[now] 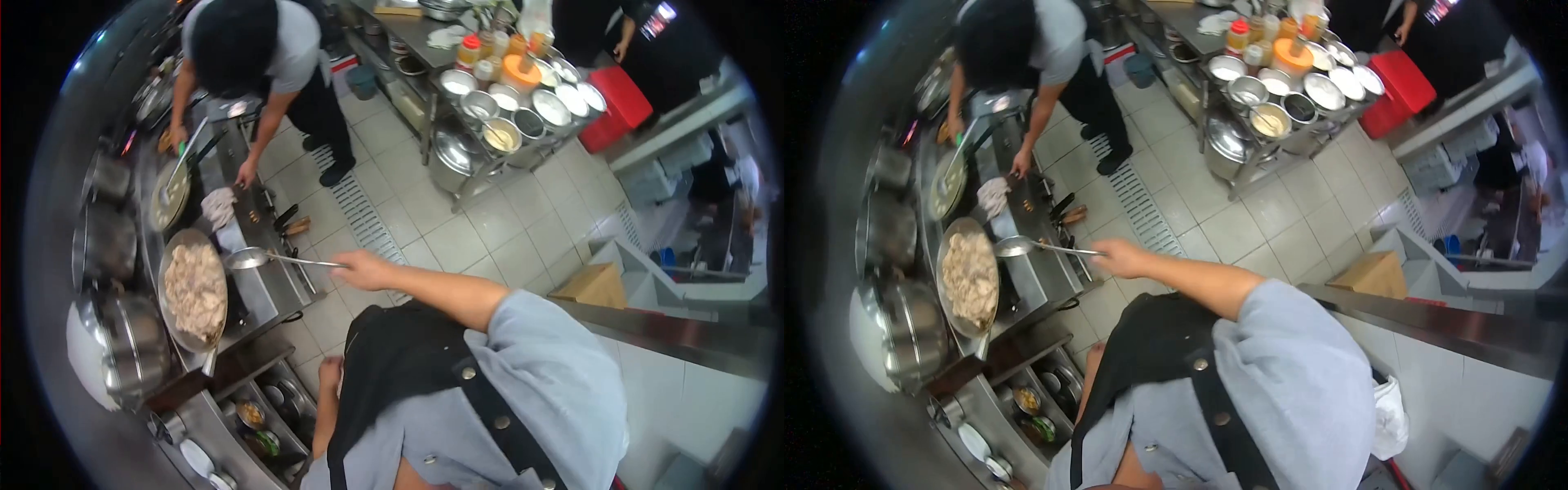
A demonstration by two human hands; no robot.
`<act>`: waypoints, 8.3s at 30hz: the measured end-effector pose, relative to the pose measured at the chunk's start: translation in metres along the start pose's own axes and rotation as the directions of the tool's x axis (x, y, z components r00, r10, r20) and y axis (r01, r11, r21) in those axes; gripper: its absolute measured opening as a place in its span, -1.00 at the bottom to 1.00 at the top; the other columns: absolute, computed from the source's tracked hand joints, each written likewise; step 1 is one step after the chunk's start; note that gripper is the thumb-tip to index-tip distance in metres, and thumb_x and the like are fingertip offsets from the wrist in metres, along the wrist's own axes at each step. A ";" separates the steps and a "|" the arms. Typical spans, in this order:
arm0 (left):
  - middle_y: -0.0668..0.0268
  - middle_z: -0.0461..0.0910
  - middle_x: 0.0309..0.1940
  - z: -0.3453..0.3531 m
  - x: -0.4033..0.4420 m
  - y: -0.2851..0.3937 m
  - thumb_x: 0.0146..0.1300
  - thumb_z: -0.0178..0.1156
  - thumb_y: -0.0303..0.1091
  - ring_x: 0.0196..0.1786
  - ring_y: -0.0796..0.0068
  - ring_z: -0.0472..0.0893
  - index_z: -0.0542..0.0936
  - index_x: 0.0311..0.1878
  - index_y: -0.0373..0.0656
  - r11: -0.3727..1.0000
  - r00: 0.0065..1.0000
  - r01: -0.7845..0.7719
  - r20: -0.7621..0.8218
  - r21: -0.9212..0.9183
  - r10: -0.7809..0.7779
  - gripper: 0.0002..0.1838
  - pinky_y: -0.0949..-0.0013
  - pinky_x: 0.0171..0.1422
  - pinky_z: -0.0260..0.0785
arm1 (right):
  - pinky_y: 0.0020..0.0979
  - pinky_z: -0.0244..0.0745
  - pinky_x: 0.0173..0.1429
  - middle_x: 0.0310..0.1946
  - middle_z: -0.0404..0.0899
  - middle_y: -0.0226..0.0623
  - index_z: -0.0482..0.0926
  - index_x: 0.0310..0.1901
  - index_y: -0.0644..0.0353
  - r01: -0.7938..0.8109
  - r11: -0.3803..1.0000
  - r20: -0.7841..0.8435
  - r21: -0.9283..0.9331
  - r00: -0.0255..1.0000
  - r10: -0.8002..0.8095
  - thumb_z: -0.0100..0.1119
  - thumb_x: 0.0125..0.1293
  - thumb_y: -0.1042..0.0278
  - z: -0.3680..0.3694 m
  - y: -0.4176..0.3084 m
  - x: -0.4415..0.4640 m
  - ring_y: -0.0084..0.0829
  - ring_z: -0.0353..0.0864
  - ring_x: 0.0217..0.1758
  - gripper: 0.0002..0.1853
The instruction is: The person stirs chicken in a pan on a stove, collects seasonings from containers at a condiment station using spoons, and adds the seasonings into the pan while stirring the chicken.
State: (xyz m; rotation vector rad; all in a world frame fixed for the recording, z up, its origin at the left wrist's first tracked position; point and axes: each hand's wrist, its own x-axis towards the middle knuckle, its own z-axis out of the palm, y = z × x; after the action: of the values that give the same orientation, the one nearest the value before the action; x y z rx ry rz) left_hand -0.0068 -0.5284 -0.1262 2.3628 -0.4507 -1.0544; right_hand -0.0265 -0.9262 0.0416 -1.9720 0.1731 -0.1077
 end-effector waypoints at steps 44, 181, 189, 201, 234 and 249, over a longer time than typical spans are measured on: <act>0.24 0.73 -0.24 0.082 0.402 0.804 0.40 0.24 -0.24 -0.25 0.10 0.70 0.71 -0.17 -0.13 0.247 0.220 -0.964 0.219 -0.103 0.951 -0.82 0.15 -0.17 0.55 | -0.60 0.06 -0.58 -0.63 0.34 -0.60 0.64 0.02 0.24 -0.048 0.574 -0.575 0.818 -0.104 0.811 0.20 0.51 0.32 -0.302 0.068 -0.151 -0.75 0.19 -0.67 -0.79; 0.14 0.75 -0.27 0.159 0.432 0.795 0.55 0.08 -0.29 -0.31 0.47 0.72 0.63 -0.02 -0.36 0.857 0.487 -0.378 0.712 -0.350 0.506 -0.71 0.48 -0.26 0.53 | -0.58 0.05 -0.58 -0.59 0.38 -0.55 0.61 0.12 0.26 0.437 0.527 -0.424 0.729 -0.315 0.849 0.15 0.50 0.40 -0.241 0.069 -0.067 -0.73 0.20 -0.66 -0.75; 0.18 0.75 -0.28 0.115 0.386 0.835 0.54 0.11 -0.29 -0.28 0.52 0.73 0.64 -0.04 -0.33 0.743 0.410 -0.474 0.628 -0.473 0.662 -0.73 0.48 -0.25 0.54 | -0.60 0.10 -0.58 -0.59 0.40 -0.58 0.64 0.11 0.20 0.294 0.484 -0.402 0.824 -0.297 0.866 0.19 0.49 0.36 -0.246 0.087 -0.074 -0.74 0.24 -0.65 -0.76; 0.20 0.75 -0.23 0.093 0.368 0.834 0.53 0.14 -0.31 -0.19 0.52 0.72 0.66 0.01 -0.37 0.568 0.294 -0.673 0.534 -0.473 0.793 -0.73 0.46 -0.13 0.54 | -0.61 0.09 -0.59 -0.58 0.40 -0.56 0.65 0.08 0.21 0.310 0.477 -0.435 0.822 -0.199 0.878 0.18 0.49 0.35 -0.253 0.105 -0.074 -0.75 0.22 -0.64 -0.78; 0.12 0.74 -0.25 0.113 0.321 0.784 0.56 0.09 -0.26 -0.24 0.45 0.74 0.62 -0.01 -0.38 0.725 0.727 -0.456 0.253 -0.516 0.638 -0.69 0.48 -0.21 0.55 | -0.58 0.19 -0.47 -0.58 0.41 -0.63 0.67 0.03 0.22 -0.129 0.436 -0.427 0.891 0.096 0.899 0.21 0.45 0.31 -0.337 0.125 -0.203 -0.75 0.31 -0.54 -0.77; 0.20 0.72 -0.37 0.188 0.342 0.662 0.35 0.33 0.00 -0.39 0.47 0.67 0.68 -0.04 -0.33 0.912 0.845 -0.385 0.344 -0.141 0.410 -0.52 0.38 -0.24 0.53 | -0.58 0.12 -0.55 -0.60 0.38 -0.56 0.62 0.09 0.25 -0.139 0.513 -0.425 0.847 0.404 0.810 0.16 0.48 0.37 -0.374 0.150 -0.204 -0.72 0.25 -0.63 -0.76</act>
State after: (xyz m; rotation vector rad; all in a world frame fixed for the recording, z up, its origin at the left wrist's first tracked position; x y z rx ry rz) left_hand 0.0101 -1.2933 -0.0561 1.8898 -0.9814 -1.2792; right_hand -0.2969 -1.2882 0.0534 -0.8268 1.2112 -0.5727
